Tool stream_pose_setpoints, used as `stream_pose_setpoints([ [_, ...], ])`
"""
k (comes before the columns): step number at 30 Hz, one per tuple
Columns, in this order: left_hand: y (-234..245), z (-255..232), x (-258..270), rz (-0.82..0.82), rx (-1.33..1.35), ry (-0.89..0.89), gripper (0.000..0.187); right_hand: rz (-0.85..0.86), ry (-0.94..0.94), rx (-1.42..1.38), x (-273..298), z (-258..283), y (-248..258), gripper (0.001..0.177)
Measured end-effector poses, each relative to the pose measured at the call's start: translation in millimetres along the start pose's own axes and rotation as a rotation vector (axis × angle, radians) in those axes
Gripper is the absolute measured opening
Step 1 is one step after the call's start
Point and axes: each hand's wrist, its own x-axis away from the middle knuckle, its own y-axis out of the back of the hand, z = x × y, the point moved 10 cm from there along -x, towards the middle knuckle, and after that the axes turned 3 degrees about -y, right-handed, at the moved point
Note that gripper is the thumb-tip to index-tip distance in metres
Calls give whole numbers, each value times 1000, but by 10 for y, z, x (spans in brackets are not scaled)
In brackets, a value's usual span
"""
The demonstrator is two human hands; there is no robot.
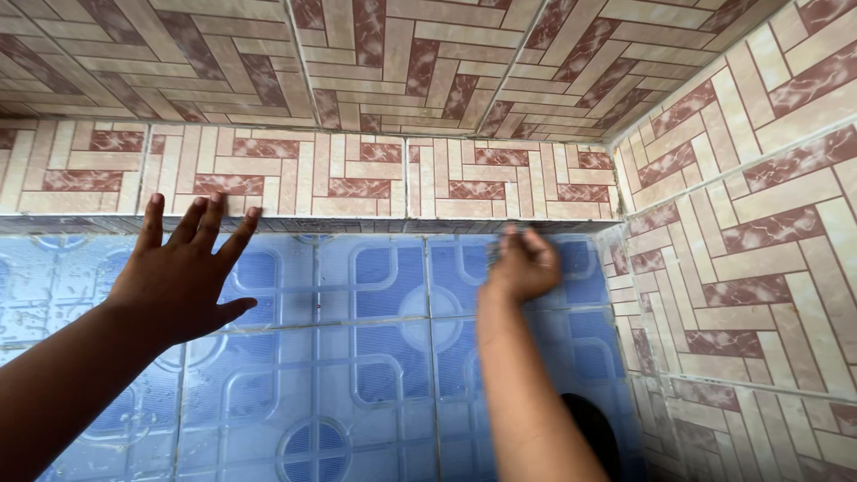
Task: The person cleans the edges of a tiled floor and the base of a tiled wall using a small scrubber and by wiping the area with their hands.
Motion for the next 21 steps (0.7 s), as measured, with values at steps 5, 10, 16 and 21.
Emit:
stream_pose_setpoints([
  [5,-14,-60,-71,-24,-25,3,109,162,11,-51,919,-370,-473,24],
  [10,-66,2,-41,-83,51,16,110,145,18,-141,413,-252,-244,22],
  [16,-155,48,-121,-211,70,15,112,4,78,18,-458,393,163,19],
  [21,-164,42,-123,-228,132,27,113,35,-33,42,134,59,-192,22],
])
